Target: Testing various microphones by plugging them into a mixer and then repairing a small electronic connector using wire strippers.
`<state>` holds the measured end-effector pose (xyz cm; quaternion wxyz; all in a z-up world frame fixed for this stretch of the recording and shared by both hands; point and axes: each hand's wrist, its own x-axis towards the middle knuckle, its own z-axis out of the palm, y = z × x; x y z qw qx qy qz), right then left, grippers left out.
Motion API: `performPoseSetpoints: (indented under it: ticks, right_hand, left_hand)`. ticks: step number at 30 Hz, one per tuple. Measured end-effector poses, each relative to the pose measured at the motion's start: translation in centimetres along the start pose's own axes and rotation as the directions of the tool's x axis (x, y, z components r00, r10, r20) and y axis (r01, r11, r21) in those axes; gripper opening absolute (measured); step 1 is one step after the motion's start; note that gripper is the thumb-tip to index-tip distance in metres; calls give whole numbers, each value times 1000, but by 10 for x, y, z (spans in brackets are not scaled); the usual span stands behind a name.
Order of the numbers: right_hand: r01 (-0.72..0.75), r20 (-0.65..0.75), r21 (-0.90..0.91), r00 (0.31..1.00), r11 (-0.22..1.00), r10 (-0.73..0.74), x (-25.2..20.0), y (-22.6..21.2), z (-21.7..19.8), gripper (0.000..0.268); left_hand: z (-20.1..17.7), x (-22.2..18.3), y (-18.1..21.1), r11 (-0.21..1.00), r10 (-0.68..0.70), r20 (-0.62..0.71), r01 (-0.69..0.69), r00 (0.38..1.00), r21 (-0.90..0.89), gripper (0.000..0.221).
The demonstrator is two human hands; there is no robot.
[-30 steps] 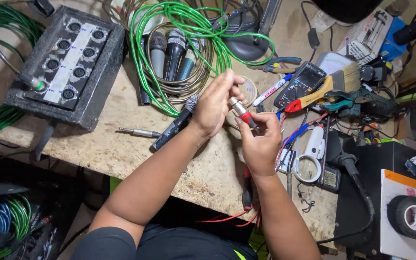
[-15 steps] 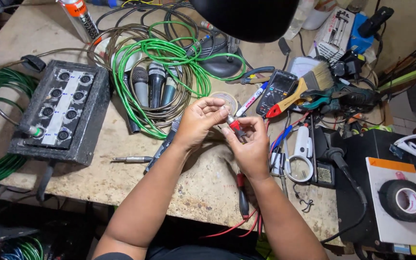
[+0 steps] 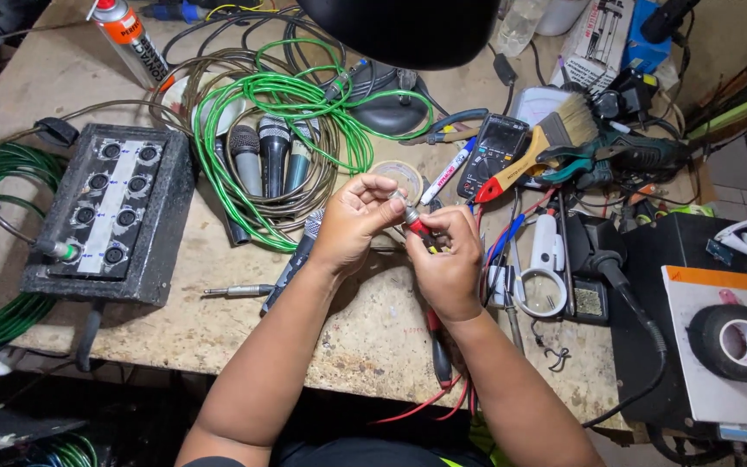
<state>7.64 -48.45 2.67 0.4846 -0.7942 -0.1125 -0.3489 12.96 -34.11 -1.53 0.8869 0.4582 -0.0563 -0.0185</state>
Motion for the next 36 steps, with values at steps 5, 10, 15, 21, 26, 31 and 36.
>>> performPoseSetpoints:
  ticks: [5,10,15,21,26,31,36]
  right_hand:
    - [-524,334,344,844,779,420,-4,10,0,28]
    - [-601,433,431,792,673,431,-5,20,-1,18]
    - [-446,264,277,887,851,378,2,4,-10,36]
    - [-445,447,231,838,865,312,-3,25,-9,22]
    - [-137,202,34,971,990,127,2,17,-10,21]
    - [-45,205,-21,978,999,48,6,15,-12,29]
    - [-286,452,79,864,955,221,11,17,-14,13]
  left_hand:
    - [5,-3,15,996,78,15,-78,997,52,31]
    - [5,-3,15,982,166,-2,-165,986,96,29]
    - [8,-4,2,975,177,-14,-173,984,139,30]
    - [2,-2,2,974,156,-48,-145,987,172,32]
    - [6,-6,1,983,121,-75,-109,990,147,31]
    - [11,-8,8,965,174,-60,-158,983,210,34]
    - [10,-7,17,945,232,-53,-212,971,248,34]
